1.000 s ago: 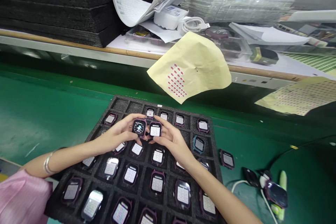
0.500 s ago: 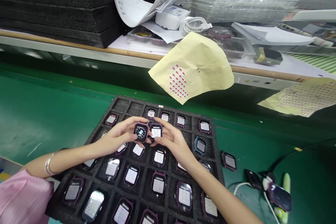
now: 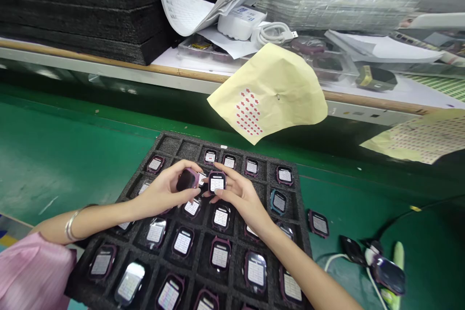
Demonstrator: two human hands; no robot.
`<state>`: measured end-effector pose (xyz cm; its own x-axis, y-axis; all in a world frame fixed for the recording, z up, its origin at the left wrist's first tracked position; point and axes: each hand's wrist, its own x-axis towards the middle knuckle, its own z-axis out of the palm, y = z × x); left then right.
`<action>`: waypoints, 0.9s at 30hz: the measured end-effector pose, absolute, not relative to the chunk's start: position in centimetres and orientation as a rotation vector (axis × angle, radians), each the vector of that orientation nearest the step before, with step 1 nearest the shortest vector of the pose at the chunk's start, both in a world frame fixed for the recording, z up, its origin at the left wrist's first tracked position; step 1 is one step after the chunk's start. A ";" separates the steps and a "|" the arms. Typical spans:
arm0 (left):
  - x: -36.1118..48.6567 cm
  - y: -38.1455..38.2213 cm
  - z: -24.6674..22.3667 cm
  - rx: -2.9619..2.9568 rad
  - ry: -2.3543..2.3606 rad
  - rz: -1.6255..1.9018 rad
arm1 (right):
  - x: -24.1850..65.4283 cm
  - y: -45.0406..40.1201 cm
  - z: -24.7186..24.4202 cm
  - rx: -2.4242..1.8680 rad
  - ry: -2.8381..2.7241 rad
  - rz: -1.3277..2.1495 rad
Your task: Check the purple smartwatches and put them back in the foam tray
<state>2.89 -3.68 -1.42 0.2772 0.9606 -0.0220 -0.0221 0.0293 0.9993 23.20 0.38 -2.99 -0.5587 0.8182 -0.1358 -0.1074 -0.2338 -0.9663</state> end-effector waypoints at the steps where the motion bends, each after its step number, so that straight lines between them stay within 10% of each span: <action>1: 2.8 -3.7 -1.5 1.354 1.035 0.985 | 23.2 0.3 -3.0 -0.884 -1.372 1.861; 27: 2.1 -3.1 -0.8 1.689 1.197 0.950 | 23.2 0.3 -3.1 -0.841 -1.333 1.929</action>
<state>2.10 -3.12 -0.83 0.2574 0.9599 0.1109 0.3259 -0.1943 0.9252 23.22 0.29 -3.15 -0.5914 0.7932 -0.1453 -0.1446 -0.2816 -0.9486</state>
